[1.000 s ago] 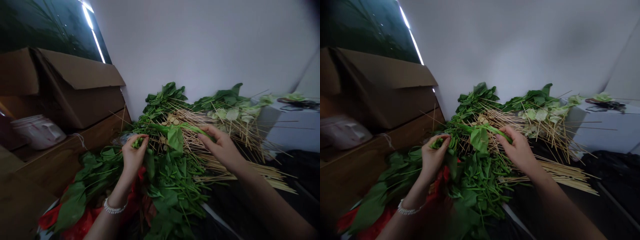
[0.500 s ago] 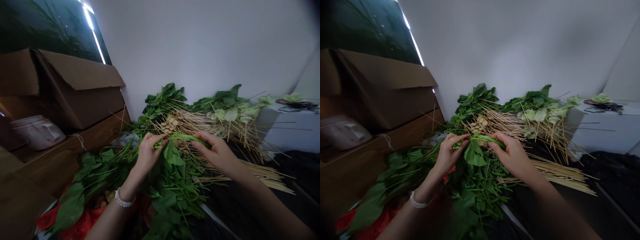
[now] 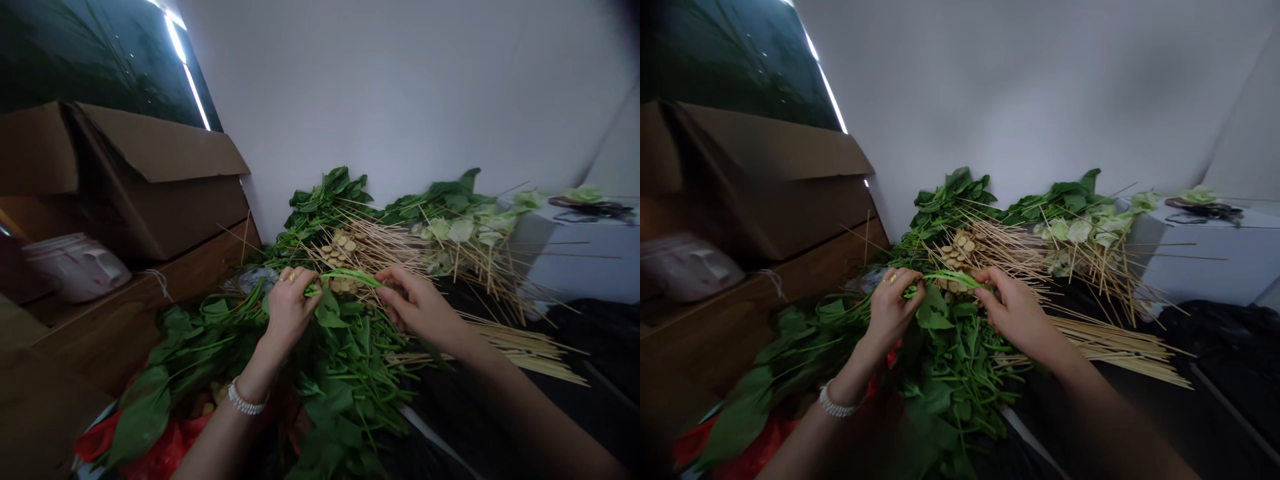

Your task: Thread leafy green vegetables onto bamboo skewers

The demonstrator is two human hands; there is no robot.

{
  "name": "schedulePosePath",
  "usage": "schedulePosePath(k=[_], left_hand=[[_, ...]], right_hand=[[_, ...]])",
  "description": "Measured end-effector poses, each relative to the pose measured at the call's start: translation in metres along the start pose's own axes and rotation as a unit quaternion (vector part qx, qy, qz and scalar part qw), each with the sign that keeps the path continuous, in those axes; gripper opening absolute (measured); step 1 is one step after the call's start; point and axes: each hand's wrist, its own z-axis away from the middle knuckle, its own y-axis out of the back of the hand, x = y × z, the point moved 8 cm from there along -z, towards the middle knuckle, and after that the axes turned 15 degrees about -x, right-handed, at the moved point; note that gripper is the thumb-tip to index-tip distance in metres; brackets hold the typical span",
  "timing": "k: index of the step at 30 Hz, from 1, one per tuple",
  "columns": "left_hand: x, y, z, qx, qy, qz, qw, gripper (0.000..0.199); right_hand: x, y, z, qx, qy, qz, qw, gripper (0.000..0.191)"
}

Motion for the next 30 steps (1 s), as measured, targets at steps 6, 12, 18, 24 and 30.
schedulePosePath(k=[6,12,18,24,30], left_hand=[[-0.062,0.009,0.008,0.076,0.193,0.238,0.949,0.018],[-0.063,0.058,0.014,0.145,0.193,0.108,0.964,0.016],[0.036,0.056,0.004,0.103,-0.033,-0.094,0.99,0.005],[0.07,0.016,-0.002,0.05,-0.145,-0.08,0.985,0.023],[0.07,0.01,0.0,0.077,-0.159,-0.057,0.983,0.022]], right_hand=[[0.008,0.008,-0.002,0.017,0.004,-0.052,0.999,0.013],[0.012,0.028,-0.002,0.088,0.009,0.004,0.996,0.017],[-0.004,0.018,0.003,0.13,0.004,0.156,0.979,0.014],[-0.018,-0.002,0.005,0.078,0.049,0.085,0.992,0.009],[-0.014,-0.014,0.0,0.019,0.048,-0.036,0.998,0.006]])
